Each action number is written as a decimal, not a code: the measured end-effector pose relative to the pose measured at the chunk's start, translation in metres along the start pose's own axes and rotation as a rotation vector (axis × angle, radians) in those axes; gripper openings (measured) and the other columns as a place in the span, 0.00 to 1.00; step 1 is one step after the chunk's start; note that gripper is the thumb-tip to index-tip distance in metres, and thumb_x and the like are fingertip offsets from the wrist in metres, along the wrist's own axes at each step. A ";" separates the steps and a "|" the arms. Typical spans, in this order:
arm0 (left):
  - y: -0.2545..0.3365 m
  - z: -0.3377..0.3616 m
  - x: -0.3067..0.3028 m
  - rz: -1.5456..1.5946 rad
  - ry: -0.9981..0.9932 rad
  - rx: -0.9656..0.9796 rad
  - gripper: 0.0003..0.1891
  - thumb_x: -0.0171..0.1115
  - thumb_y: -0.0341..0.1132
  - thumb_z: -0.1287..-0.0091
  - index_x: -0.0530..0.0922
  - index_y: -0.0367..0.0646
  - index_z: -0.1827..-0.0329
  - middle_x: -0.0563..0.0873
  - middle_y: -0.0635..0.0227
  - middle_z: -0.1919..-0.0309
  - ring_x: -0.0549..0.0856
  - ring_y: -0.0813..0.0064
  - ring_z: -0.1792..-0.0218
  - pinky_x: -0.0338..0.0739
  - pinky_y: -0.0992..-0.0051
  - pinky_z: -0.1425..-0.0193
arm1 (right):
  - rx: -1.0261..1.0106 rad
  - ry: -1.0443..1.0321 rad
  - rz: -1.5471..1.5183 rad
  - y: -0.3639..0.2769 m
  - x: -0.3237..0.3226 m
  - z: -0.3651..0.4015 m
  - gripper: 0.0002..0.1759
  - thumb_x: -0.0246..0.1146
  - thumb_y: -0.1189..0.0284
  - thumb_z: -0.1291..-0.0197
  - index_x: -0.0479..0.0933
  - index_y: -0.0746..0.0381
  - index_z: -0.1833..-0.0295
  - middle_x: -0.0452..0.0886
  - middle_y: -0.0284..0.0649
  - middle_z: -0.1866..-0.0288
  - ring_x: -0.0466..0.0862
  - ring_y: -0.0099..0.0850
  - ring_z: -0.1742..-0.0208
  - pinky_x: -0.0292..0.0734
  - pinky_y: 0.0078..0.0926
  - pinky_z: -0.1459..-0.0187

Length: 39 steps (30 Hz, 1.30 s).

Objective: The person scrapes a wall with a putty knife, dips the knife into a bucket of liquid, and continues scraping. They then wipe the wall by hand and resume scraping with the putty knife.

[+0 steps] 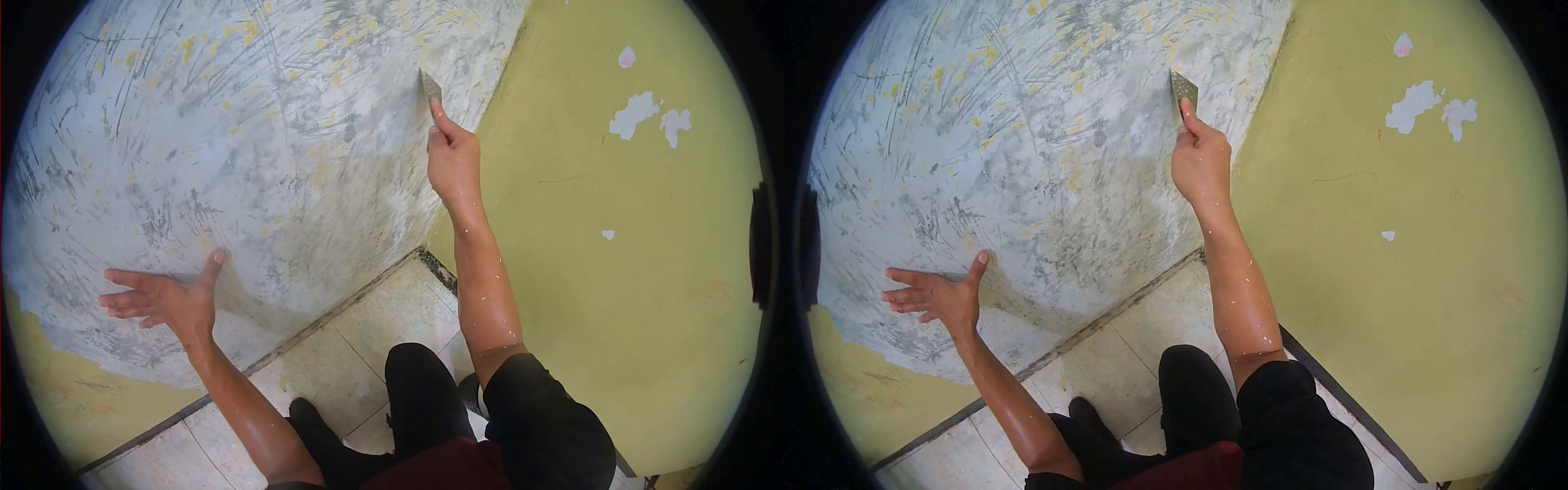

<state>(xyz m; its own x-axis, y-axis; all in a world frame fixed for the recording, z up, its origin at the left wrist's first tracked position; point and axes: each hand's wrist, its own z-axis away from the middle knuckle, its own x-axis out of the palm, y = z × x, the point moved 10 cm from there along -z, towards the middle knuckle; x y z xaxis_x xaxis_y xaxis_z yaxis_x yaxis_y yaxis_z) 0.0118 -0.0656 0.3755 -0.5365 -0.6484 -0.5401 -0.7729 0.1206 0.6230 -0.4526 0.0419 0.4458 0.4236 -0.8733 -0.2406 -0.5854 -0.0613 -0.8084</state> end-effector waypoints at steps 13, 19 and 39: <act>0.002 -0.002 -0.001 -0.001 -0.030 -0.065 0.86 0.85 0.62 0.67 0.18 0.43 0.23 0.15 0.31 0.29 0.17 0.29 0.28 0.34 0.19 0.35 | -0.091 0.049 0.273 -0.018 -0.015 -0.031 0.22 0.54 0.72 0.35 0.79 0.50 0.36 0.82 0.61 0.66 0.83 0.56 0.64 0.78 0.42 0.60; 0.000 -0.004 0.000 -0.022 -0.015 -0.068 0.86 0.85 0.62 0.68 0.19 0.43 0.23 0.16 0.31 0.28 0.17 0.29 0.27 0.36 0.17 0.36 | -0.194 0.023 0.345 -0.013 -0.011 0.000 0.22 0.54 0.72 0.35 0.79 0.53 0.36 0.82 0.61 0.66 0.84 0.56 0.63 0.78 0.44 0.59; -0.010 0.000 -0.002 -0.072 0.502 0.073 0.71 0.66 0.80 0.56 0.39 0.48 0.17 0.35 0.36 0.21 0.36 0.38 0.21 0.41 0.25 0.33 | 0.535 -0.709 0.672 0.342 -0.138 0.346 0.21 0.57 0.68 0.38 0.77 0.53 0.38 0.84 0.55 0.60 0.84 0.55 0.58 0.79 0.49 0.54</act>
<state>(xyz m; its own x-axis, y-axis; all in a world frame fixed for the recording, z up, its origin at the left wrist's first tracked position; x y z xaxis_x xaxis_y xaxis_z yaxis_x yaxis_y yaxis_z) 0.0209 -0.0652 0.3702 -0.2665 -0.9358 -0.2307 -0.8330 0.1032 0.5435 -0.4719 0.3088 0.0168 0.5311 -0.1663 -0.8308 -0.5432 0.6857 -0.4845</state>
